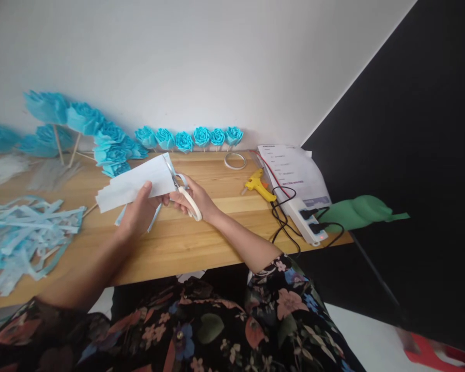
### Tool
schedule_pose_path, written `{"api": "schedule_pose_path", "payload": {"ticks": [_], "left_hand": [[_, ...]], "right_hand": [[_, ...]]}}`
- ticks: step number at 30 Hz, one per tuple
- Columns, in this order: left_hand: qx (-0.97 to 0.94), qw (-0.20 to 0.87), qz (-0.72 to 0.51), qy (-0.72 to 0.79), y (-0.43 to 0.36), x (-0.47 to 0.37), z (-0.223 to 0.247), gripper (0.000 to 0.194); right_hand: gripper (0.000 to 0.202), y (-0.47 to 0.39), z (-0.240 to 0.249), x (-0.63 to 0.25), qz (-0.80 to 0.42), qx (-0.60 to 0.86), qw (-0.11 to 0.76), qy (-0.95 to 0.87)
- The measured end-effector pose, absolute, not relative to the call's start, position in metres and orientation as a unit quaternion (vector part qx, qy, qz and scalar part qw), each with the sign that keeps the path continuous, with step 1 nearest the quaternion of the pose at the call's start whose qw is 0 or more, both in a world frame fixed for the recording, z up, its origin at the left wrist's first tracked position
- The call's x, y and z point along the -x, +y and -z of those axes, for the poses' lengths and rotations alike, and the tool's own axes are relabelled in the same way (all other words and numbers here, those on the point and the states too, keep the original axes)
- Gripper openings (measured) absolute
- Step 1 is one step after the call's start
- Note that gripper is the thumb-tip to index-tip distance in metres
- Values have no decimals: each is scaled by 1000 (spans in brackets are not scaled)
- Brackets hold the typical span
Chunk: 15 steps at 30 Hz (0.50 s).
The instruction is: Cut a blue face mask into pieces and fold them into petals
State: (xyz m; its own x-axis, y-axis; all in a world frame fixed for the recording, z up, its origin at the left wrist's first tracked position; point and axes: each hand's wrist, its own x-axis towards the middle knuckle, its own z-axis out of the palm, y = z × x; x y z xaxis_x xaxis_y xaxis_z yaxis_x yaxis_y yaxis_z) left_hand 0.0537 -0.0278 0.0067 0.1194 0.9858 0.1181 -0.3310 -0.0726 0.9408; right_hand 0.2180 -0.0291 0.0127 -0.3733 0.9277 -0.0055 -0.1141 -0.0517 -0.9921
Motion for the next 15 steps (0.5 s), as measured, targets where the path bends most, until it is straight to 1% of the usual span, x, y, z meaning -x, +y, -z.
{"api": "schedule_pose_path", "payload": {"ticks": [7,15], "left_hand": [[-450,597,-549,374,-27,-54,-1,39],[-433,614,-554,359,-28,-57,2,37]], "right_hand": [[87,-30,-14,-216,-624,369,426,-541],[92,-30,-15,-216,-644,363,434,-515]]}}
